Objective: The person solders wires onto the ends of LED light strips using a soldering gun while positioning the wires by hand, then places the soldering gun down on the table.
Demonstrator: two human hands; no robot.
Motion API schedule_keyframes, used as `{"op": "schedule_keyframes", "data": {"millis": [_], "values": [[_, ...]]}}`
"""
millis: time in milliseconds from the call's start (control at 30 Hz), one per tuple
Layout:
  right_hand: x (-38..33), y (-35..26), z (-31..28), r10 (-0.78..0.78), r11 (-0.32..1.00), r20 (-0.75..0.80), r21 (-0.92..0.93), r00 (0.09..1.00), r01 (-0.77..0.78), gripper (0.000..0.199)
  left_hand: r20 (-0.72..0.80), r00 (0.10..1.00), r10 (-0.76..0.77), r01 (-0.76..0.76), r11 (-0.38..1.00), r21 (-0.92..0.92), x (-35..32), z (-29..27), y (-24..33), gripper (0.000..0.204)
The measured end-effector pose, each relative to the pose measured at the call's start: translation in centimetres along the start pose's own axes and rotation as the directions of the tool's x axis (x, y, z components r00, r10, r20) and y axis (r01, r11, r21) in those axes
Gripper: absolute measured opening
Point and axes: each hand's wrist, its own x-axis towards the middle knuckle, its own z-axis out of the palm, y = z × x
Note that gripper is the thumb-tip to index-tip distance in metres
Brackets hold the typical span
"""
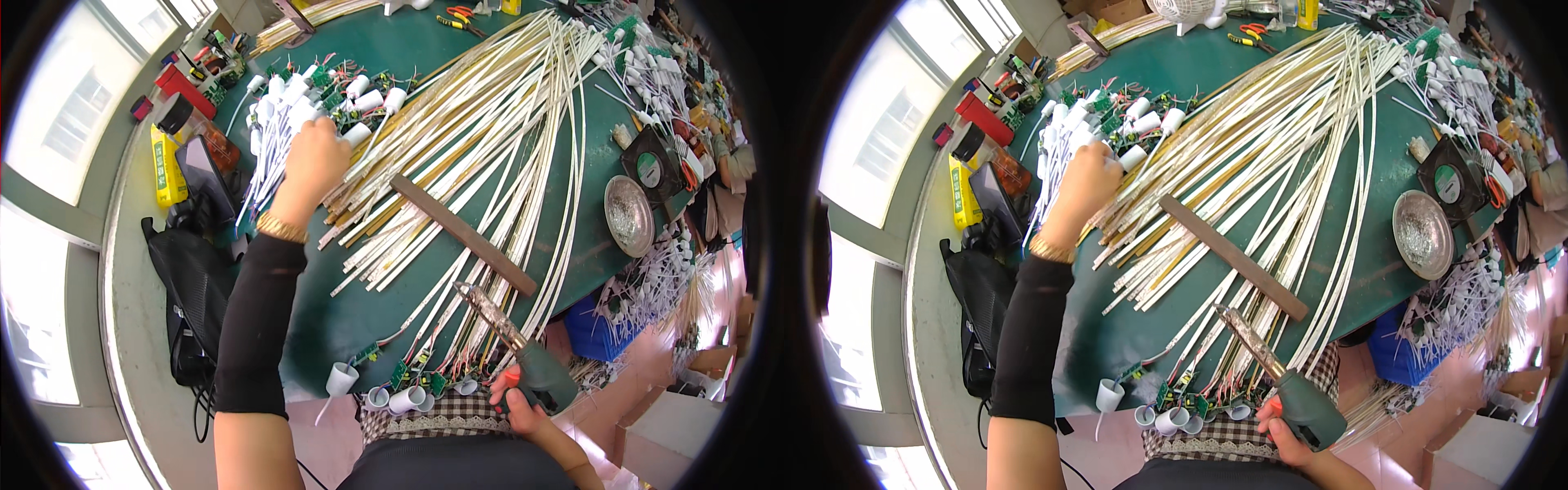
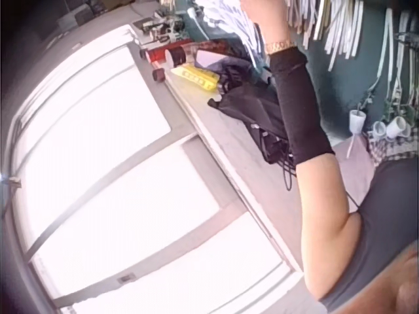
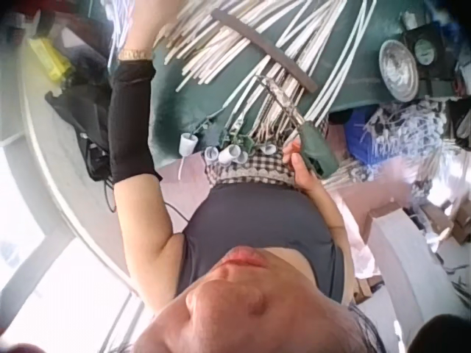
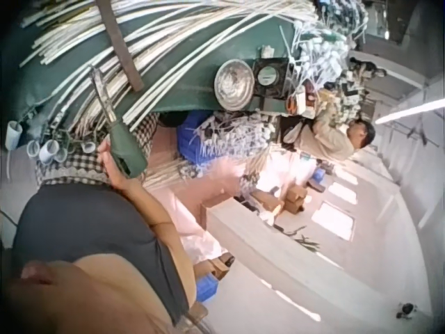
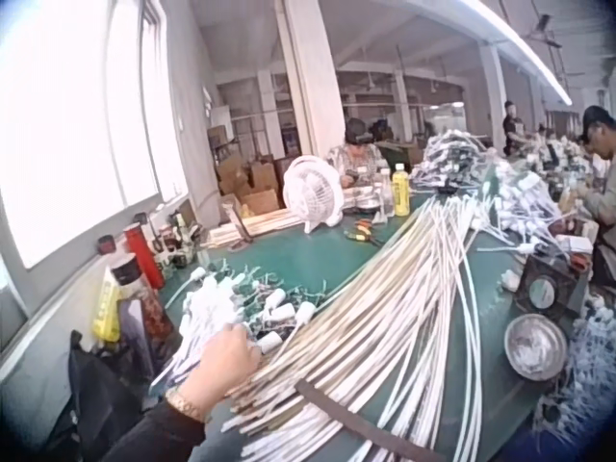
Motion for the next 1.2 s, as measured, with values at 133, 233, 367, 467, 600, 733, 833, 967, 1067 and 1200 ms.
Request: {"op": "schedule_keyframes", "data": {"millis": [133,233,367,467,600,733,833,967,1067,1200], "values": [[-0.2,-0.4,0.1,-0.005,0.999,0.044,-0.049,0.999,0.007,0.041,0.035,0.999,-0.020,0.016,0.994,0.105,0.9,2.2,-0.5,0.023],[-0.4,-0.1,0.2,0.037,0.999,0.025,-0.018,0.999,-0.037,0.042,-0.001,0.999,0.053,-0.052,0.995,0.080,-0.2,1.1,-2.1,0.022],[0.0,-0.1,0.1,0.042,0.998,0.025,0.040,0.999,-0.043,0.041,0.049,0.992,0.113,-0.112,0.994,-0.020,-3.9,-6.9,1.1,0.015],[0.1,0.1,-0.3,0.010,1.000,0.025,0.023,1.000,-0.011,0.038,0.124,0.964,0.236,-0.254,0.954,0.158,-8.0,-10.2,2.6,0.010],[0.9,-0.3,0.0,0.008,1.000,0.071,0.011,0.997,-0.009,0.036,0.562,0.826,0.043,-0.161,0.973,0.162,-15.0,-13.2,5.1,0.018],[0.7,-0.6,0.8,-0.011,1.000,0.106,0.007,0.994,0.011,0.035,0.418,0.908,0.017,-0.072,0.991,0.115,-18.1,-10.9,5.1,0.027],[0.7,-0.1,0.7,-0.033,0.999,0.095,0.012,0.995,0.032,0.035,0.370,0.929,-0.001,-0.012,0.999,0.032,-18.0,-10.3,4.9,0.026],[0.7,-0.7,0.1,-0.030,0.996,0.143,-0.083,0.989,0.042,0.037,0.507,0.857,0.093,0.095,0.938,-0.333,-17.9,-10.5,4.4,0.023],[0.6,-0.3,0.6,-0.031,0.998,0.114,-0.055,0.993,0.038,0.038,0.554,0.772,0.312,-0.031,0.889,-0.457,-18.3,-10.1,4.3,0.019],[1.0,-0.4,1.1,-0.034,0.999,0.119,-0.039,0.992,0.039,0.035,0.611,0.709,0.352,0.056,0.836,-0.546,-17.4,-9.6,2.9,0.014]]}}
